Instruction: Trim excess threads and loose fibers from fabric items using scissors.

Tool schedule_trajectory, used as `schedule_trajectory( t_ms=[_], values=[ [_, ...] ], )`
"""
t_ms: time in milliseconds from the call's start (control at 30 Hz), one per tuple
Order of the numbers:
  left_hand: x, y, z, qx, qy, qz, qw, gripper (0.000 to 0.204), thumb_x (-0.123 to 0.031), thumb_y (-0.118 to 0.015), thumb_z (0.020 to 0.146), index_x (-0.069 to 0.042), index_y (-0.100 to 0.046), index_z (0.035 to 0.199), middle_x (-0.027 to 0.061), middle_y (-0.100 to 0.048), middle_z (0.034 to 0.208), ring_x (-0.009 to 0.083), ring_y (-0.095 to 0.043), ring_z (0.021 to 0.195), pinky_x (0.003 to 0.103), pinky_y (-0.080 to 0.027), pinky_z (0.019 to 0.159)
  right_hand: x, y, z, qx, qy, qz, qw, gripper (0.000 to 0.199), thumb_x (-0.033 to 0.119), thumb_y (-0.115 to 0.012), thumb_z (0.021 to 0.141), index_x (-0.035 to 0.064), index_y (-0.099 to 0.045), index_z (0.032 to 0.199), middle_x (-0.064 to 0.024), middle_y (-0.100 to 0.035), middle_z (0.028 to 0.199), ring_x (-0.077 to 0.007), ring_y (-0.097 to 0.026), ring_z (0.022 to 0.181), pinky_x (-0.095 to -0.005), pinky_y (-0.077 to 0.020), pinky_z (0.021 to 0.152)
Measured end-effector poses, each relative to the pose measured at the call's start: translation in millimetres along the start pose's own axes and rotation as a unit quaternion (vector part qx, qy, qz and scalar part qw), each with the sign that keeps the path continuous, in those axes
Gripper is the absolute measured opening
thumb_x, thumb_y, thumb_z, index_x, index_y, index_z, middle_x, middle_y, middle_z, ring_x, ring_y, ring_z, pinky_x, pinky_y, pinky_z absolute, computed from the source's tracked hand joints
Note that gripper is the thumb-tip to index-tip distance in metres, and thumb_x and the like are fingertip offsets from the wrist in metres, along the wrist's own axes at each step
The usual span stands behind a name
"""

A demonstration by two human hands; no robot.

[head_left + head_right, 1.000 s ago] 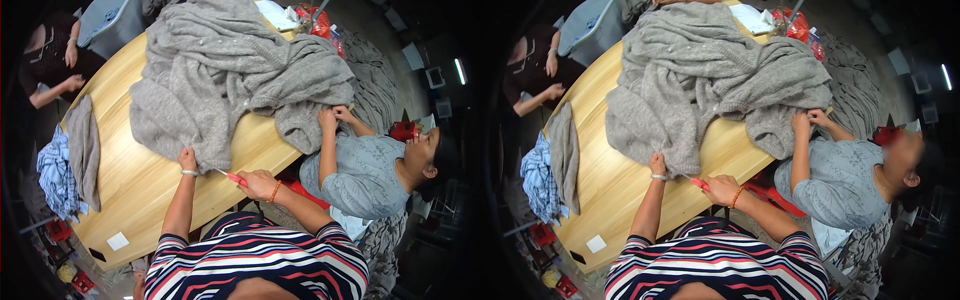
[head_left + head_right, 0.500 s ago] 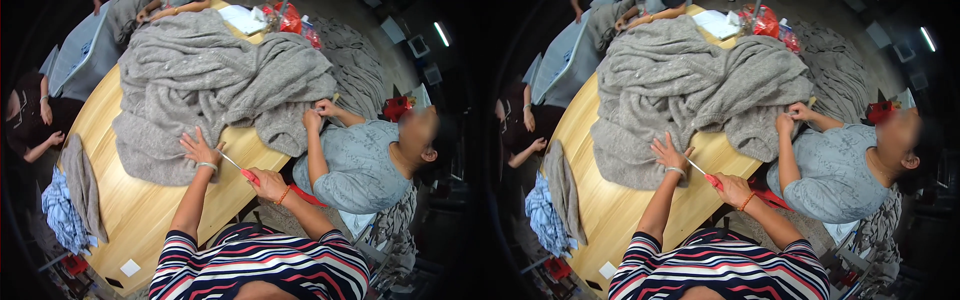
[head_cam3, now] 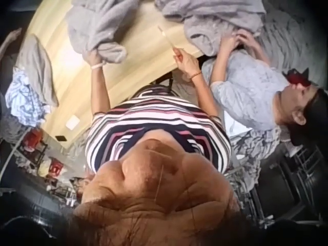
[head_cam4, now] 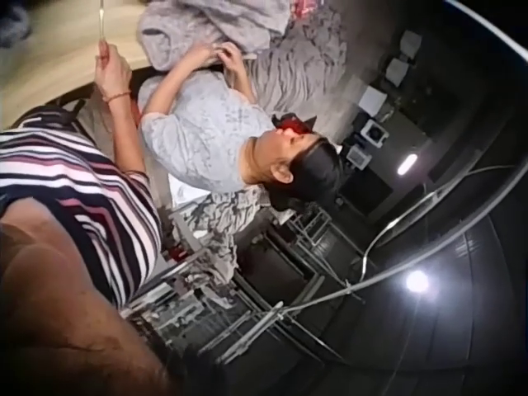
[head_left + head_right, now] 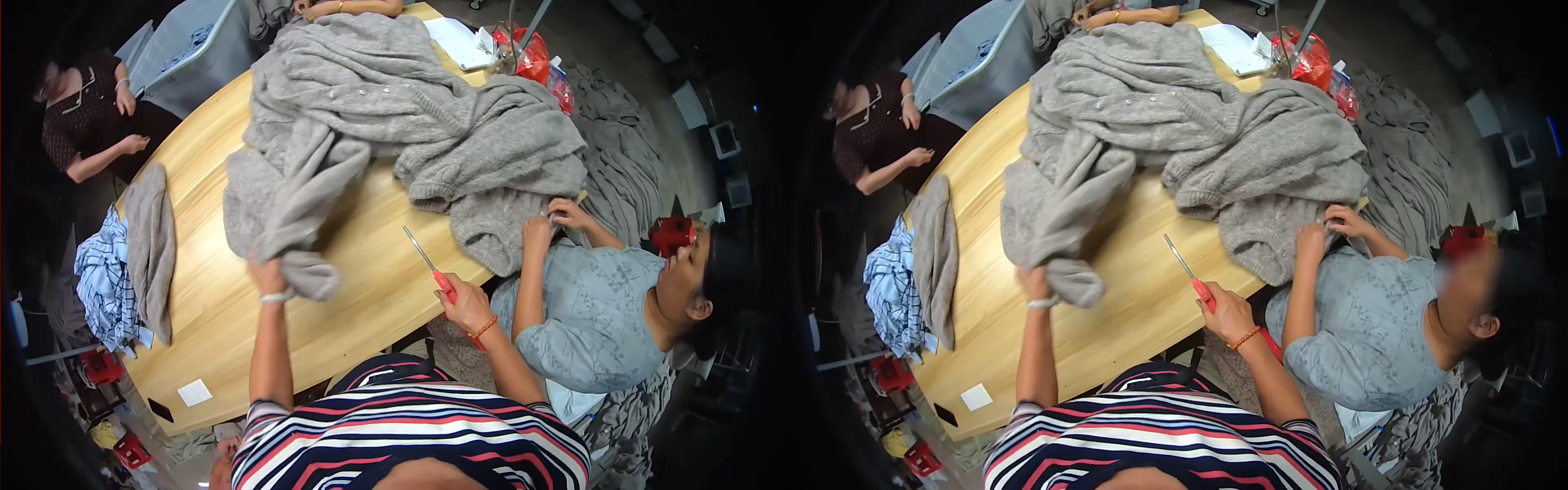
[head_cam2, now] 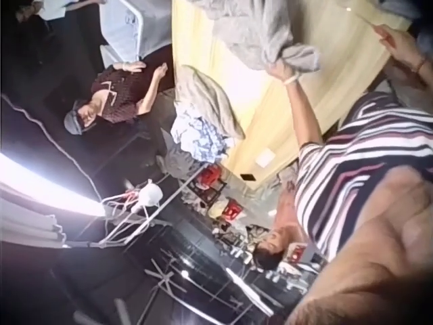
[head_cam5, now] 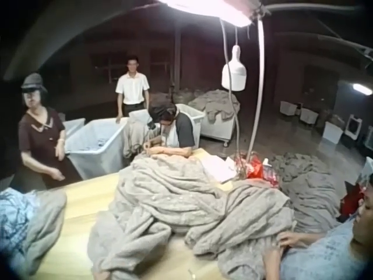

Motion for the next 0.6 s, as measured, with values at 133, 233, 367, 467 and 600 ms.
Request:
schedule_trajectory(
  t_ms=[133, 233, 367, 467, 600],
  values=[
    [-94, 177, -28, 0.018, -0.123, 0.012, 0.992, 0.026, -0.016, -0.052, 0.092, 0.0, -0.065, 0.108, 0.0124, -0.063, 0.117, 0.0246, -0.058, 0.11, 0.04, -0.044, 0.101, 17, -4, 15, 0.011, 0.013, -0.017, 1.0, 0.035, 0.03, -0.065, 0.089, 0.0119, -0.059, 0.119, -0.0209, -0.069, 0.091, -0.0413, -0.066, 0.087, -0.0496, -0.0517, 0.076],
    [-161, 291, -67, -0.073, -0.218, 0.244, 0.942, 0.023, -0.018, -0.053, 0.093, 0.0, -0.065, 0.102, 0.015, -0.067, 0.104, 0.0286, -0.065, 0.096, 0.041, -0.053, 0.087, 36, -12, 25, 0.02, 0.035, -0.024, 0.999, 0.034, 0.03, -0.065, 0.089, 0.0122, -0.059, 0.118, -0.0217, -0.068, 0.09, -0.0416, -0.066, 0.086, -0.0493, -0.0518, 0.075],
    [-136, 405, -111, -0.362, -0.038, 0.073, 0.929, 0.031, -0.019, -0.052, 0.095, 0.007, -0.069, 0.098, 0.0176, -0.071, 0.093, 0.0258, -0.069, 0.076, 0.04, -0.06, 0.073, 64, -27, 32, 0.015, 0.083, -0.008, 0.996, 0.034, 0.031, -0.064, 0.09, 0.0132, -0.058, 0.118, -0.0209, -0.068, 0.088, -0.0422, -0.065, 0.085, -0.0497, -0.052, 0.076],
    [-87, 434, -124, -0.421, -0.101, 0.246, 0.868, 0.023, -0.004, -0.064, 0.085, 0.008, -0.067, 0.103, 0.0176, -0.072, 0.101, 0.0273, -0.066, 0.087, 0.039, -0.053, 0.082, 81, -36, 29, 0.026, 0.093, -0.007, 0.995, 0.034, 0.032, -0.063, 0.091, 0.0136, -0.058, 0.119, -0.0202, -0.068, 0.089, -0.0421, -0.066, 0.085, -0.0501, -0.0519, 0.077],
    [-5, 389, -99, -0.28, -0.046, 0.437, 0.854, 0.051, -0.006, -0.071, 0.079, 0.004, -0.056, 0.126, 0.0261, -0.057, 0.13, 0.0377, -0.054, 0.117, 0.043, -0.041, 0.102, 75, -39, 21, 0.042, 0.085, -0.017, 0.995, 0.034, 0.033, -0.062, 0.091, 0.0129, -0.059, 0.119, -0.0196, -0.068, 0.091, -0.0414, -0.066, 0.087, -0.0498, -0.0519, 0.077]
  ],
)
Point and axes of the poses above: each hand's wrist, its own z-axis towards the middle knuckle, its own y-axis out of the back of the hand, x = y × z, the point moved 9 cm from there along z, towards the middle knuckle
